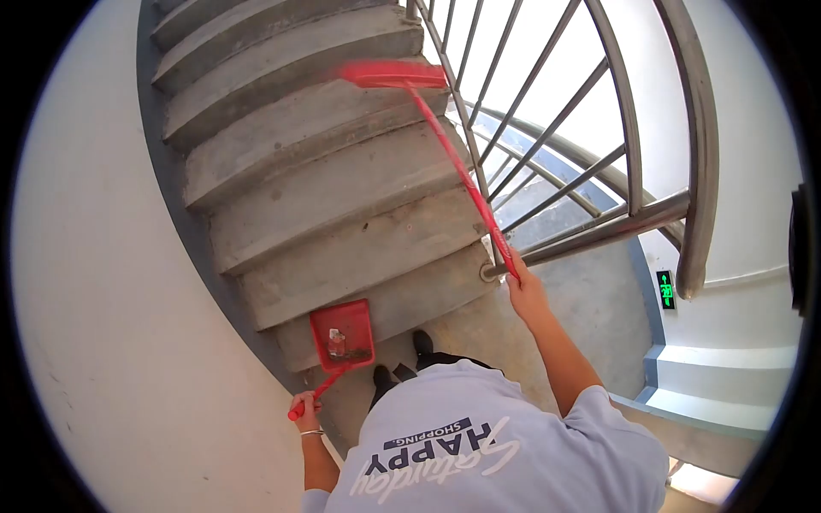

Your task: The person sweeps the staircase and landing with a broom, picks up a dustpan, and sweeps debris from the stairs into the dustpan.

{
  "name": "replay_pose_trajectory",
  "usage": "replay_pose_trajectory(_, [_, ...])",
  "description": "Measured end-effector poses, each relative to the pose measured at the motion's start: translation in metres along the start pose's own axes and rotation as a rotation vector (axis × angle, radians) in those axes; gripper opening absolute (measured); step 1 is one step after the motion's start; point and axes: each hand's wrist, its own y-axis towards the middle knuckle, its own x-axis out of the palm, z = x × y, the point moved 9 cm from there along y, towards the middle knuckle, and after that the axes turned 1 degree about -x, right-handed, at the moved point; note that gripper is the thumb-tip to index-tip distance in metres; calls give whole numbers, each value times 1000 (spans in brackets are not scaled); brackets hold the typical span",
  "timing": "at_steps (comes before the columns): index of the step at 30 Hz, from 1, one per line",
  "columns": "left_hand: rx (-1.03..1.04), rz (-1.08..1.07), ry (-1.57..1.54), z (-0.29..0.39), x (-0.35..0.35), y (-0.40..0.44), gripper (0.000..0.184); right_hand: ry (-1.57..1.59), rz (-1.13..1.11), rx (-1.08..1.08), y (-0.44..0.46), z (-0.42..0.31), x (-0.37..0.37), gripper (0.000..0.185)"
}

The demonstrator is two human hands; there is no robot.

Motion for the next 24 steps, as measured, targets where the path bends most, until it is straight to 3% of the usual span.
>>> replay_pose_trajectory(3, [30,-50,-3,-2,-2,5,23,-27,40,30,-16,24,-3,56])
replay_pose_trajectory(8, [-93,-46,8,-1,-10,11,18,-23,-102,87,-66,46,16,56])
replay_pose_trajectory(12, [-105,-87,10,-7,-15,15,18,12,-36,41,-92,74,8,56])
replay_pose_trajectory(15, [-73,-120,15,-9,-12,16,19,-99,-13,117,-76,93,-12,55])
replay_pose_trajectory(17, [-72,-126,24,-4,-6,11,18,-337,-92,244,-42,117,-19,55])
replay_pose_trajectory(19, [-58,-134,32,-1,-3,11,17,-352,-59,114,3,120,-18,54])
replay_pose_trajectory(22, [-38,-150,54,1,-7,12,16,-345,-85,90,36,118,-27,54])
replay_pose_trajectory(24, [-40,-161,56,-3,-1,13,16,-359,-117,-109,40,94,-36,53])
